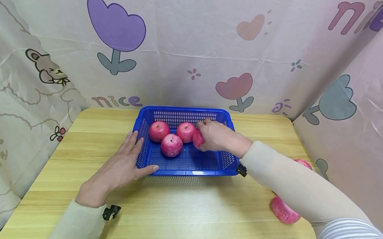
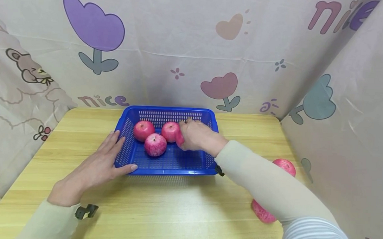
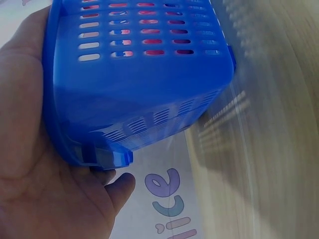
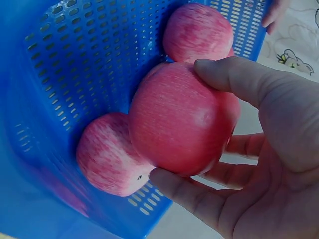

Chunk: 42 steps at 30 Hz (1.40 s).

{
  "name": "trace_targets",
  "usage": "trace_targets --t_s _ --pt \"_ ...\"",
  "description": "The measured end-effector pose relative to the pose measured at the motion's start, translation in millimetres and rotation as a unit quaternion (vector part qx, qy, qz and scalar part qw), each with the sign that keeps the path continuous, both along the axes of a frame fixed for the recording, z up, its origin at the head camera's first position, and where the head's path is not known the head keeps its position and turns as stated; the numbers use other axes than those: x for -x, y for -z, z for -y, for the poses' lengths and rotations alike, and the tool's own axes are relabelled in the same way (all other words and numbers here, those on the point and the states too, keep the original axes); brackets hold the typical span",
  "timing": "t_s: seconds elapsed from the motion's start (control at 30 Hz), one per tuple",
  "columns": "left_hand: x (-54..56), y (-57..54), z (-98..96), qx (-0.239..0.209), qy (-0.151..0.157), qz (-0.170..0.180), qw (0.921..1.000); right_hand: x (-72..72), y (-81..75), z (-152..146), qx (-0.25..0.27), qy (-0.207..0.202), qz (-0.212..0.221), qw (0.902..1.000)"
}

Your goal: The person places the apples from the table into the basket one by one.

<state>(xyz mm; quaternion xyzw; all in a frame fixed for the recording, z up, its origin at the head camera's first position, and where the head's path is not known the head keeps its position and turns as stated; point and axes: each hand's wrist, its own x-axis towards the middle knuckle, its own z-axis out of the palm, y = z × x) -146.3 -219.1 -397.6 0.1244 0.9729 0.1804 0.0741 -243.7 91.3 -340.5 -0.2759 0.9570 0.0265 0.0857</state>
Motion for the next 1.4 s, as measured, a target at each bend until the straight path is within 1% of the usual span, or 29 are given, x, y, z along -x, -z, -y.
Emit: trace_targets --t_s 0.17,0.47,0.7,0.77,1.0,1.17,1.4 --pt "0.1 -0.2 -0.5 0.0 -0.002 0.0 1.0 0.7 3.9 0.6 -0.002 0.002 0.009 1.0" --pt "0.0 0.0 -0.5 -0.003 -0.003 0.002 1.0 0.5 8.7 2.9 0.007 -0.012 0.011 0.9998" --pt "0.4 0.3 0.2 0.0 -0.001 0.0 1.0 1.2 10.3 5.0 0.002 -0.041 -0.007 0.9991" --pt "0.4 0.4 0.2 0.001 0.001 -0.002 1.0 1.7 10.8 5.7 -0.001 -0.044 -0.009 0.999" --pt "0.3 0.1 -0.8 0.002 -0.002 0.002 1.0 2.9 11.3 9.2 -0.029 -0.025 0.014 0.9992" --pt "0.5 0.2 -0.9 0.003 -0.003 -0.001 1.0 3.2 12.0 12.8 -0.05 -0.017 0.021 0.9984" --pt "0.5 0.6 -0.3 0.002 -0.005 0.0 1.0 3.8 11.9 16.8 -0.061 -0.01 0.031 0.9976"
